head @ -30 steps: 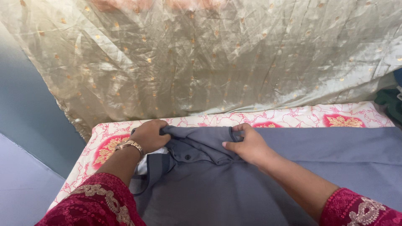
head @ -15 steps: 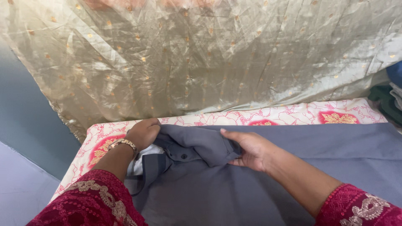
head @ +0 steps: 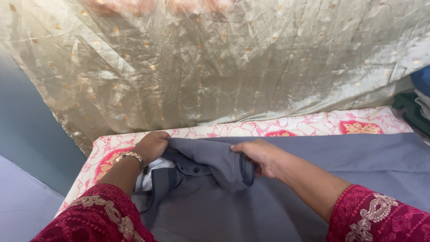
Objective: The person folds a pair of blue jeans on a patterned table, then folds a gray polo shirt. The person smooths and aligns the garments, folds them into compact rectangles, and places the jeans on a stack of other folded clothes.
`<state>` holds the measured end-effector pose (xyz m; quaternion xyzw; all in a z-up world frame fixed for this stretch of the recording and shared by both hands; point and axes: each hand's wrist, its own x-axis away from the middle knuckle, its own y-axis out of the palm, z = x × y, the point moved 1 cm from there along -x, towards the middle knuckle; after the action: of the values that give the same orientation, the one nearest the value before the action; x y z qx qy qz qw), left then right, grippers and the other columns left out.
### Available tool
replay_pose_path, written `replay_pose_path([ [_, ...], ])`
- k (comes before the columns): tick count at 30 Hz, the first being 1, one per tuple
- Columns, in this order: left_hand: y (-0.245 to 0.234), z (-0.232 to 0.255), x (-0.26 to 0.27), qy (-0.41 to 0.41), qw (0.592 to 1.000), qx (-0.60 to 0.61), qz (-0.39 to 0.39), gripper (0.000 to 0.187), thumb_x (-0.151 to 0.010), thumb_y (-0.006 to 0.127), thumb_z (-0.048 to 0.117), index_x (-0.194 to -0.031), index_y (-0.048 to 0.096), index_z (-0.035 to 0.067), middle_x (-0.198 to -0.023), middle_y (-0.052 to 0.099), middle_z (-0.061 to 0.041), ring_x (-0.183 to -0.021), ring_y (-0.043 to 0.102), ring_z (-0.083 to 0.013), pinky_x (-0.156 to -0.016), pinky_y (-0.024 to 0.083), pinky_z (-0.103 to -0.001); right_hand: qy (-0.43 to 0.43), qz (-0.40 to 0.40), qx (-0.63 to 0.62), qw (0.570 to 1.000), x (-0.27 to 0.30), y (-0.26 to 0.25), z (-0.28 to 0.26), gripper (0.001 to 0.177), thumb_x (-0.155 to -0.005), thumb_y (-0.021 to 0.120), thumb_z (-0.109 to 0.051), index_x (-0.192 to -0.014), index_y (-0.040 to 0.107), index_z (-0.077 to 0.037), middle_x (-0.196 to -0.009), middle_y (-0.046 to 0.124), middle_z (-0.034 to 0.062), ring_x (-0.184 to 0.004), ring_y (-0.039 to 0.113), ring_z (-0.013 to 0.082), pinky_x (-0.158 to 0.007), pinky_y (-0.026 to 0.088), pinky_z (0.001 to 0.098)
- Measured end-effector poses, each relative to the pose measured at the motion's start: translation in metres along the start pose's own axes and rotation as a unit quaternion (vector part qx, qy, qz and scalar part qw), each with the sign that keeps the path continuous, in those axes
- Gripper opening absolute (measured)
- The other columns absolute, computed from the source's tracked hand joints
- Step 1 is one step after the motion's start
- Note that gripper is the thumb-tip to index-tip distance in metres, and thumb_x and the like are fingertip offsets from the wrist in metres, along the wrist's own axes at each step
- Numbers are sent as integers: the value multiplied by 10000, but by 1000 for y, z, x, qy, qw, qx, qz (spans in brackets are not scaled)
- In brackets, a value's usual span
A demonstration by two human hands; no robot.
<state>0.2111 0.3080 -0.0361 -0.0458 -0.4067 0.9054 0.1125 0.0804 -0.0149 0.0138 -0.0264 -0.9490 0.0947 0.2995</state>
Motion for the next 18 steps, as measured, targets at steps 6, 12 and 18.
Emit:
replay_pose_path([
  [6,1,-10,-6,1,998,43,-42,339,-759,495,39,-955,772,30,-857,756,-122,-866,680,-203,-837,514,-333,-130,-34,138,981,-7,-6,2,434,-825,733,-325,-1090,738,19,-891,616,90,-763,511,191,-634,401,338],
  [12,-4,4,6,40,995,-96,3,307,-928,503,284,-982,731,85,-974,738,-110,-988,686,-292,-896,506,-382,-109,15,-142,984,3,-7,1,377,-909,643,-246,-1229,538,-78,-1031,704,96,-932,700,248,-790,570,443],
  [18,-11,43,35,-61,954,-291,46,366,-976,485,440,-1146,709,206,-1289,669,-35,-1289,572,-282,-1146,317,-621,-80,6,-239,968,-1,-13,12,413,-901,684,-111,-1238,625,120,-1143,741,204,-1033,735,313,-883,595,470],
])
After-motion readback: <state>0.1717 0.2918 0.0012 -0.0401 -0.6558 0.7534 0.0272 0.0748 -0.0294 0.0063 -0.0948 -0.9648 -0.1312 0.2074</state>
